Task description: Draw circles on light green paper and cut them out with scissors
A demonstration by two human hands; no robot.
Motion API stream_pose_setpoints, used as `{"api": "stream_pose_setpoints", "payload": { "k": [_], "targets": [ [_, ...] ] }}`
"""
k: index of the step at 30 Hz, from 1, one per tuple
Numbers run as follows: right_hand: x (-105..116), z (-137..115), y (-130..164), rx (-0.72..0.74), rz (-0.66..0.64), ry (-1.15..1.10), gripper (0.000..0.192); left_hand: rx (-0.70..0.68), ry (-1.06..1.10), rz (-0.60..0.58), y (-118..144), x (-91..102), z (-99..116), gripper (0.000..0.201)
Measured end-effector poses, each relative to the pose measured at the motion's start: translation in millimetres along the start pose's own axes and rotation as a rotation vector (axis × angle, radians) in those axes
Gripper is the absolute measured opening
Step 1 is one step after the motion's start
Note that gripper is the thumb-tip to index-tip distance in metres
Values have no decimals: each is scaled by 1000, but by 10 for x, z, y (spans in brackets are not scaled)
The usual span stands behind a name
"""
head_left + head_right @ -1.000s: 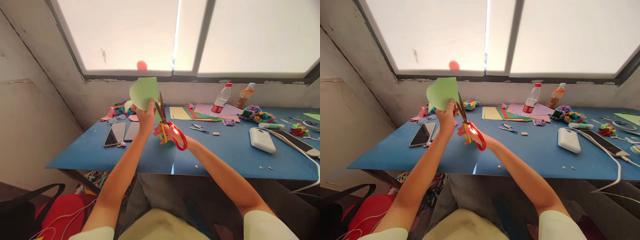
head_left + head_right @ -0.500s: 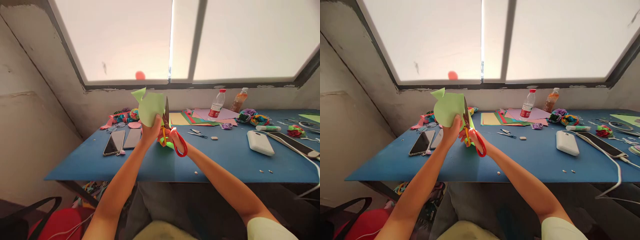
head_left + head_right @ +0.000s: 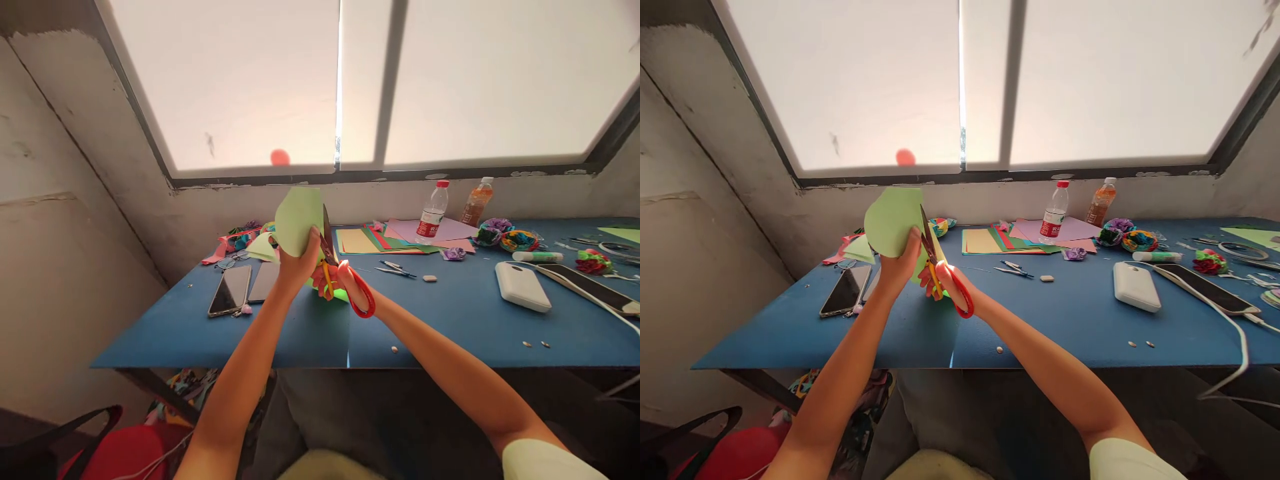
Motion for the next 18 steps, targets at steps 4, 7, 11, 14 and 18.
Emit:
{"api": "stream_pose_setpoints", "payload": {
  "k": [4, 7, 11, 14, 18],
  "targets": [
    [54, 38, -13, 9, 38, 4, 77, -31, -31, -133, 90, -113, 21, 36],
    [71, 63, -23, 25, 35, 5, 77, 12, -24, -165, 116, -156, -27, 37],
    [47, 26, -11, 33, 22, -17, 79, -1, -37, -133, 101, -153, -43, 38],
    [22, -26, 3, 19, 17, -33, 76, -15, -42, -109, 93, -149, -30, 37],
    [-4, -77, 9, 25, 9, -64, 70, 1, -48, -91, 97, -144, -29, 35]
  ]
}}
Point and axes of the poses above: each hand's wrist, its own y-axis away from the middle knuckle, its own x-axis out of the back of the hand, z = x × y, the point moved 8 cm from there along -y, towards the middle knuckle, and after that the axes turned 4 degrees about z, right-handed, at the moved point
